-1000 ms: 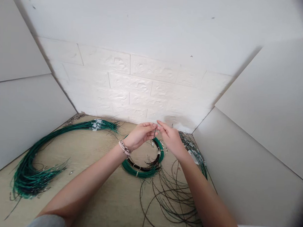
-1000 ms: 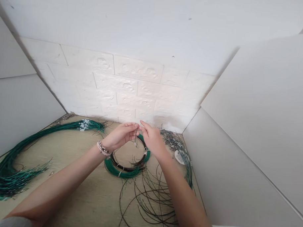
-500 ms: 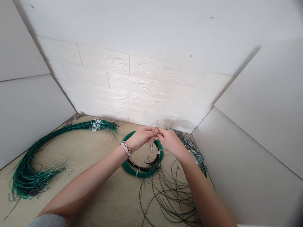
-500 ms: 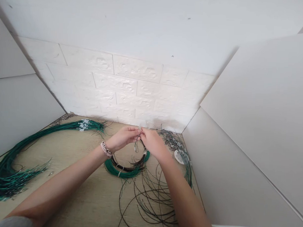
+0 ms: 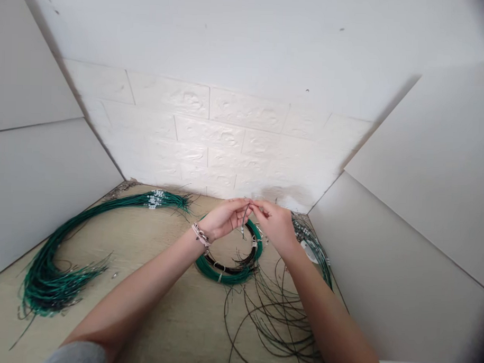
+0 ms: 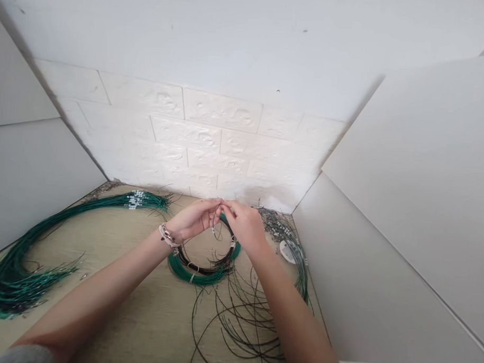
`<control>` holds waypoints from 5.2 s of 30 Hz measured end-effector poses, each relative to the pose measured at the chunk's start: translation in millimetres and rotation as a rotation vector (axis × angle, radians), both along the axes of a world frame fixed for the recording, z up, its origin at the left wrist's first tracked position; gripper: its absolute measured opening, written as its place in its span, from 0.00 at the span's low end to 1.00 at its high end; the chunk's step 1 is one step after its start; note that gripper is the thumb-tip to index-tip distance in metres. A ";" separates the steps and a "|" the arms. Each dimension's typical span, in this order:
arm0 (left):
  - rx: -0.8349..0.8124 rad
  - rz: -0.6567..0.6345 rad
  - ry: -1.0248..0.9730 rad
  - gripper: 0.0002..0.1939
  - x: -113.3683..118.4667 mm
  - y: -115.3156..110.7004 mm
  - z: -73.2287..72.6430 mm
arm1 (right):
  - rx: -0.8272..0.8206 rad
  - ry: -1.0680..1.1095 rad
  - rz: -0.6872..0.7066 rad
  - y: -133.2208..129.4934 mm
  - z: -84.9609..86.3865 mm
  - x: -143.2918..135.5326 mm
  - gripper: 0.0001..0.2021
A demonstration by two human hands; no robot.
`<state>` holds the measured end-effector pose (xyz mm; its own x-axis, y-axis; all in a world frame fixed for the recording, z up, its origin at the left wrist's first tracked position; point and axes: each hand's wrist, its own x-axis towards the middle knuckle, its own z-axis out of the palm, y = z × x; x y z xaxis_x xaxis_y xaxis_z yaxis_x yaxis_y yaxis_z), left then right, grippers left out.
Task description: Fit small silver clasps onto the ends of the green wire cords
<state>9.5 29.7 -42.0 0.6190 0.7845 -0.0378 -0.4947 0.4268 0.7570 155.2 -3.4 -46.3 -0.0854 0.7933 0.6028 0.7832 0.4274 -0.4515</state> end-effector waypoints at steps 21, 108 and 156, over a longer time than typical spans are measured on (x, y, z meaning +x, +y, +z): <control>0.068 -0.061 0.223 0.06 -2.4 -11.4 16.2 | -0.335 0.379 0.092 -4.5 28.1 15.5 0.11; 0.360 0.130 0.351 0.09 3.0 -25.0 17.2 | -0.606 0.979 0.397 -9.3 24.3 -5.0 0.13; -0.056 0.115 -0.050 0.08 9.1 -16.1 6.7 | -0.384 0.685 0.268 -10.5 2.9 -32.1 0.10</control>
